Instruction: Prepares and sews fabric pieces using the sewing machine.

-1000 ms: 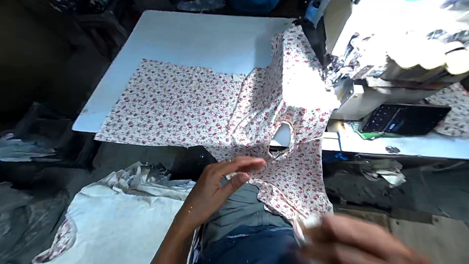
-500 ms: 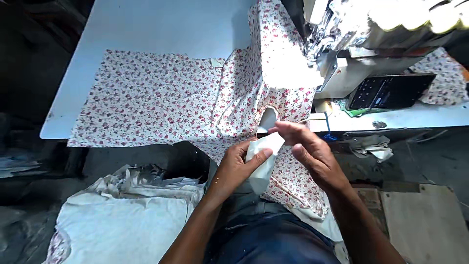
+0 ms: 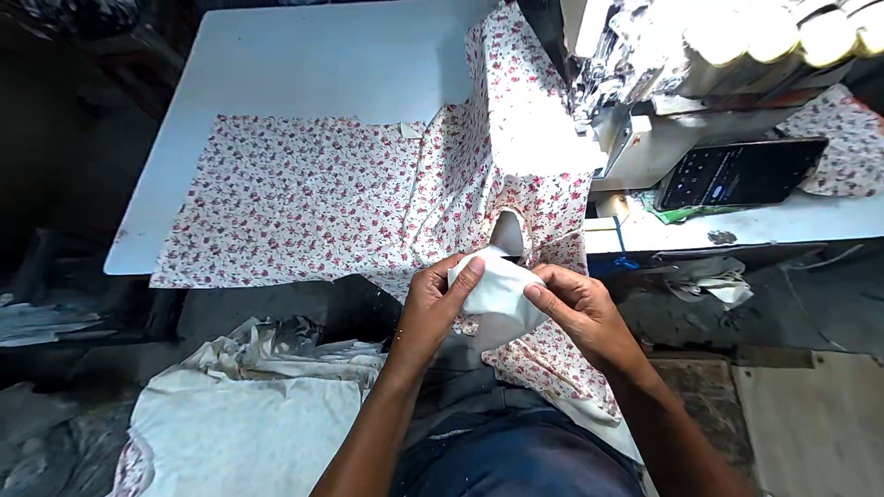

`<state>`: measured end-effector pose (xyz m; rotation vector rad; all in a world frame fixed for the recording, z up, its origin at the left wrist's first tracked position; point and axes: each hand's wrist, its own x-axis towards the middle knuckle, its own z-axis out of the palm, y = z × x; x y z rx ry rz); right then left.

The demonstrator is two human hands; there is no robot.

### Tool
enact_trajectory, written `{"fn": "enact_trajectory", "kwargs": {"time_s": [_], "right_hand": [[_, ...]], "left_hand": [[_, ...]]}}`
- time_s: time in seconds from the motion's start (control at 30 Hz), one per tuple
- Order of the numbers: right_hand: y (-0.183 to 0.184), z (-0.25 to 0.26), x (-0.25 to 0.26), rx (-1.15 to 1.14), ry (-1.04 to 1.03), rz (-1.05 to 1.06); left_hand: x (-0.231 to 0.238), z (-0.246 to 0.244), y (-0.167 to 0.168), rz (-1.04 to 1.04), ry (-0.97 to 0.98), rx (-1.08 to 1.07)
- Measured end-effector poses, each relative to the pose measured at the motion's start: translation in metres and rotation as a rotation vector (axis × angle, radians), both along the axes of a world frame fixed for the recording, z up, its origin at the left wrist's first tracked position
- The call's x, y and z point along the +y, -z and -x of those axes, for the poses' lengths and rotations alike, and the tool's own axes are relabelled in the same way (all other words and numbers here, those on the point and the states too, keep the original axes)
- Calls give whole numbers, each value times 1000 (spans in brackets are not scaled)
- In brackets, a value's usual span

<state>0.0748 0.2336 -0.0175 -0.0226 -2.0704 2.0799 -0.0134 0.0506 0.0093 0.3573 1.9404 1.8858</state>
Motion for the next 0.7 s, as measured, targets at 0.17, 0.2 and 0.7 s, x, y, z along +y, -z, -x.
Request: {"fn": "enact_trajectory", "kwargs": {"time_s": [0.17,0.2,0.7], "right_hand": [[4,-6,-11,39,19,-102],[0,-8,-13,67,35,-111],[18,41,33,164,510,-5]], "left_hand": [[-6,8,-2,134,-20,281],[-5,14,-11,206,-17,441],[112,122,-57,376,365,1159]]}}
